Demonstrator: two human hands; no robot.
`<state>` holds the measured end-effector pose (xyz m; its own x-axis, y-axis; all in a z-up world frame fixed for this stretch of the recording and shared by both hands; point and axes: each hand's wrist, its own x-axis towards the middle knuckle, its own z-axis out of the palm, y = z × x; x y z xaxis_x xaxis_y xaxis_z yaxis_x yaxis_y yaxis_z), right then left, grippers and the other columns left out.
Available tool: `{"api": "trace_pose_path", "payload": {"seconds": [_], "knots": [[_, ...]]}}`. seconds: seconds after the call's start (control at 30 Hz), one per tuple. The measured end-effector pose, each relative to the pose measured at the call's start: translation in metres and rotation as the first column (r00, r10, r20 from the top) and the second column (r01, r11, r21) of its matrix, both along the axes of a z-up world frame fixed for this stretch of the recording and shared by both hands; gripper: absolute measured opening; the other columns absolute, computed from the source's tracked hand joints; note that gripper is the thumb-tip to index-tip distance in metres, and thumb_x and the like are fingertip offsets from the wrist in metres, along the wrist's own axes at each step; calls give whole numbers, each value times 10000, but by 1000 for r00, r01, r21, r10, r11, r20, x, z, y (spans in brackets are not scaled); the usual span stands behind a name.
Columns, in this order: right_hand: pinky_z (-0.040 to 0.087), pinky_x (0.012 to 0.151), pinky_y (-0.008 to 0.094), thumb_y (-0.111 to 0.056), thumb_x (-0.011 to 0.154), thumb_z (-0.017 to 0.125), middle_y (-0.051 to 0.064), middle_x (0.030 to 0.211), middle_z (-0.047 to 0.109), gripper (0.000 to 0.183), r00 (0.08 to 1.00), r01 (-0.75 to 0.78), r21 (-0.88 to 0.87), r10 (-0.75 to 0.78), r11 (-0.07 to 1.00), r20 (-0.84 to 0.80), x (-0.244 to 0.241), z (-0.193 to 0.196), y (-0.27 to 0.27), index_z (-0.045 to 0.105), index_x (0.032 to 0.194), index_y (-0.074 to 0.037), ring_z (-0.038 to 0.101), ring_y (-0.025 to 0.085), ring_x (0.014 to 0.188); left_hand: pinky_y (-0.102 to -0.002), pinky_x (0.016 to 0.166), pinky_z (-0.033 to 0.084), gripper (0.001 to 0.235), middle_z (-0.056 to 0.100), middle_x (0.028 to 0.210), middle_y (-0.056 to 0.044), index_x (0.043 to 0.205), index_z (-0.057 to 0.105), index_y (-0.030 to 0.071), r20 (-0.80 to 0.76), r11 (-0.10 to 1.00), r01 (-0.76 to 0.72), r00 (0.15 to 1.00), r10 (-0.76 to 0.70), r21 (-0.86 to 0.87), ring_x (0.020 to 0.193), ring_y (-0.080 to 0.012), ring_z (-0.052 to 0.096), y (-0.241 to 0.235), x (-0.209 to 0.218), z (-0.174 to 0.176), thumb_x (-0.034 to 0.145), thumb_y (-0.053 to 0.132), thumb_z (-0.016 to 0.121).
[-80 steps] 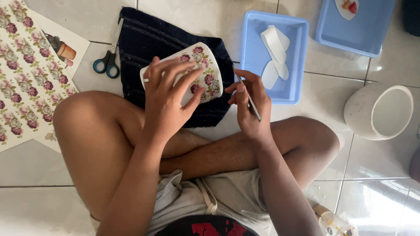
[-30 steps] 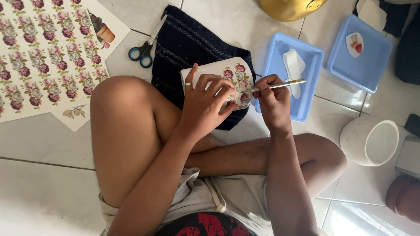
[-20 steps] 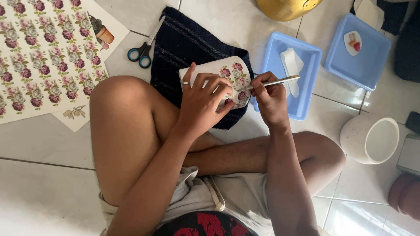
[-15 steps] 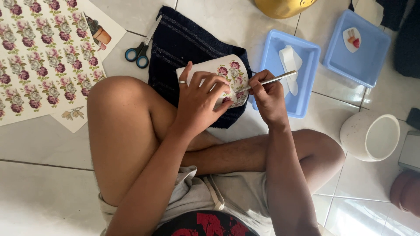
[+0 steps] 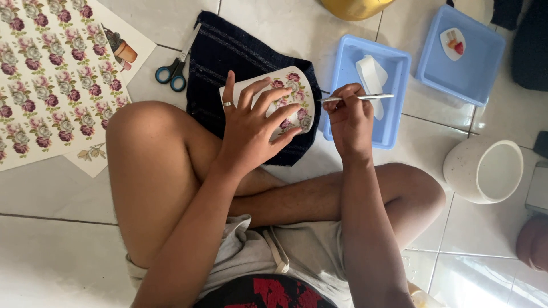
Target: The person sits on the floor and applies a floral decal to a white ceramic pot. They smooth the decal with their fingers and use a metal tool to press it into place, occasionally dipping the tool in water. The person rotates the pot to adjust the decal and continues smoothing it.
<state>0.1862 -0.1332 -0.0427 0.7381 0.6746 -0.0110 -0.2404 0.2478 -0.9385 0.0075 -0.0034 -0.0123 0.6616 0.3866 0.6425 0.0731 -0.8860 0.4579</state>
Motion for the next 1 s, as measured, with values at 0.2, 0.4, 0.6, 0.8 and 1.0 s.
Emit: {"api": "trace_pose_path", "payload": {"seconds": [0.2, 0.4, 0.6, 0.8, 1.0], "knots": [[457, 775, 320, -181, 972, 485, 65, 770, 478, 147, 993, 91, 72, -85, 993, -86, 2, 2, -10, 464, 916, -47, 484, 145, 725, -708, 1091, 96, 192, 640, 1187, 14, 917, 748, 209, 42, 989, -54, 998, 49, 141, 1238, -275, 487, -10, 12, -12, 782, 251, 877], [480, 740, 320, -180, 967, 502, 82, 759, 504, 139, 979, 144, 93, -128, 985, -157, 0, 9, -14, 492, 931, -47, 511, 168, 687, -531, 1050, 341, 126, 683, 1065, 40, 880, 747, 212, 121, 997, -6, 993, -2, 71, 1118, -227, 562, -17, 6, -5, 800, 172, 835], [524, 617, 243, -244, 1013, 451, 84, 747, 612, 242, 942, 326, -149, -334, 934, -35, -20, 38, -4, 594, 1057, -54, 579, 123, 601, -345, 735, 557, 202, 738, 947, -49, 1051, 753, 107, 257, 960, 21, 965, 53, -278, 807, -221, 697, 6, -23, 44, 906, -22, 698], [525, 535, 209, -263, 1044, 406, 109, 685, 680, 283, 938, 258, -306, -162, 917, 306, -24, 12, 4, 624, 1072, -85, 608, 120, 535, -270, 767, 580, 208, 658, 939, -92, 1086, 723, 32, 315, 810, -2, 921, 230, -586, 837, -157, 658, 29, -39, 5, 903, -62, 753], [556, 621, 296, -157, 1026, 443, 87, 826, 710, 207, 862, 289, -477, -9, 830, 507, -44, 28, 1, 650, 1040, -152, 676, 168, 670, -319, 776, 625, 97, 710, 903, -169, 1033, 706, -18, 275, 593, 63, 922, 274, -803, 853, -212, 722, 29, -32, -16, 949, 27, 689]]}}
